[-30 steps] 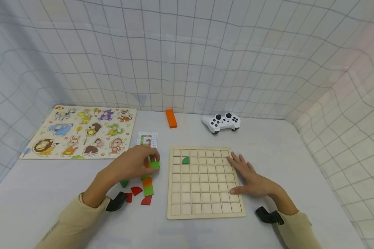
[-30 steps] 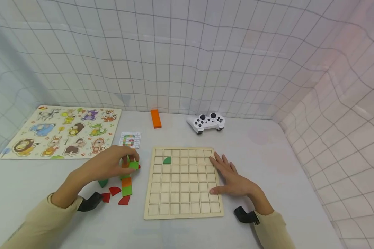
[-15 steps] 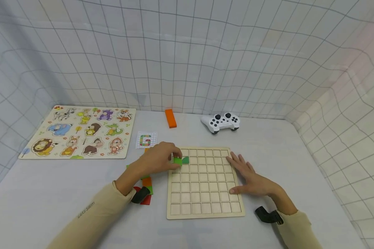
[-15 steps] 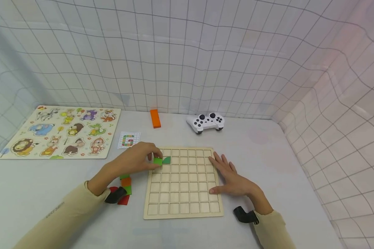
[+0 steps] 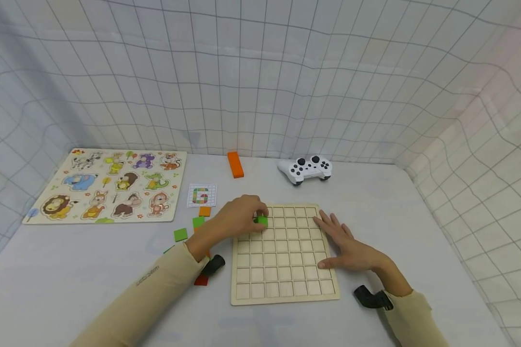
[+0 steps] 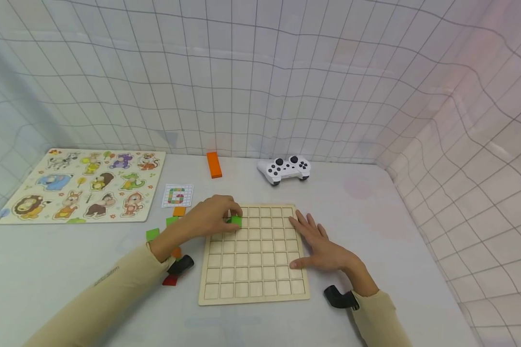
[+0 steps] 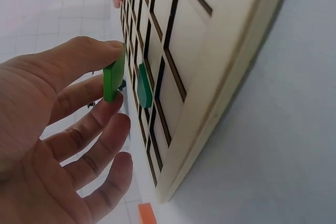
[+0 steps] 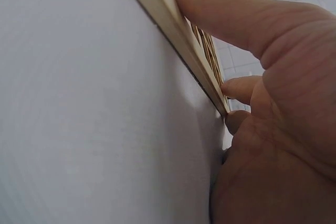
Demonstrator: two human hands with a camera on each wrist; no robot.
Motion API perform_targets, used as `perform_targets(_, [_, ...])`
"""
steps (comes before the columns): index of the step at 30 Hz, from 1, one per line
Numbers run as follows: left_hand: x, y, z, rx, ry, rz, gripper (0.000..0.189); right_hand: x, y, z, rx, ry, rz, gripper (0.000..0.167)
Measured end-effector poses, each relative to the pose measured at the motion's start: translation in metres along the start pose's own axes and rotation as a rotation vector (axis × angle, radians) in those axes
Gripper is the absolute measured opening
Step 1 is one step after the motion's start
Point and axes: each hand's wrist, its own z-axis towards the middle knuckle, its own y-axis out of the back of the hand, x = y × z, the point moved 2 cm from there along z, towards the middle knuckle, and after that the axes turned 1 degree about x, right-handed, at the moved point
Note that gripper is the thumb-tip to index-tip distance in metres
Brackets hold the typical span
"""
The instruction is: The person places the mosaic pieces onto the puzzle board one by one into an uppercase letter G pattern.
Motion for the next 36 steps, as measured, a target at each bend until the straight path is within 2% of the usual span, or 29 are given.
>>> perform_targets(3, [-0.003, -0.003, 0.004, 0.008, -0.007, 0.015, 0.023, 0.0, 0.001, 0.0, 0.001, -0.007, 0.0, 0.11])
perform_targets(9, [-0.008, -0.007, 0.011, 0.03, 0.019, 0.022, 0.019, 0.0, 0.001, 0.0, 0.002, -0.009, 0.005, 0.11])
perform_targets(17, [-0.015, -0.008, 0.011, 0.002, 0.038, 0.033, 0.019, 0.0, 0.001, 0.0, 0.003, -0.007, 0.002, 0.11])
perform_targets(36, [-0.02, -0.01, 0.02, -0.05, 0.095, 0.057, 0.019, 0.0, 0.001, 0.0, 0.005, -0.013, 0.009, 0.11])
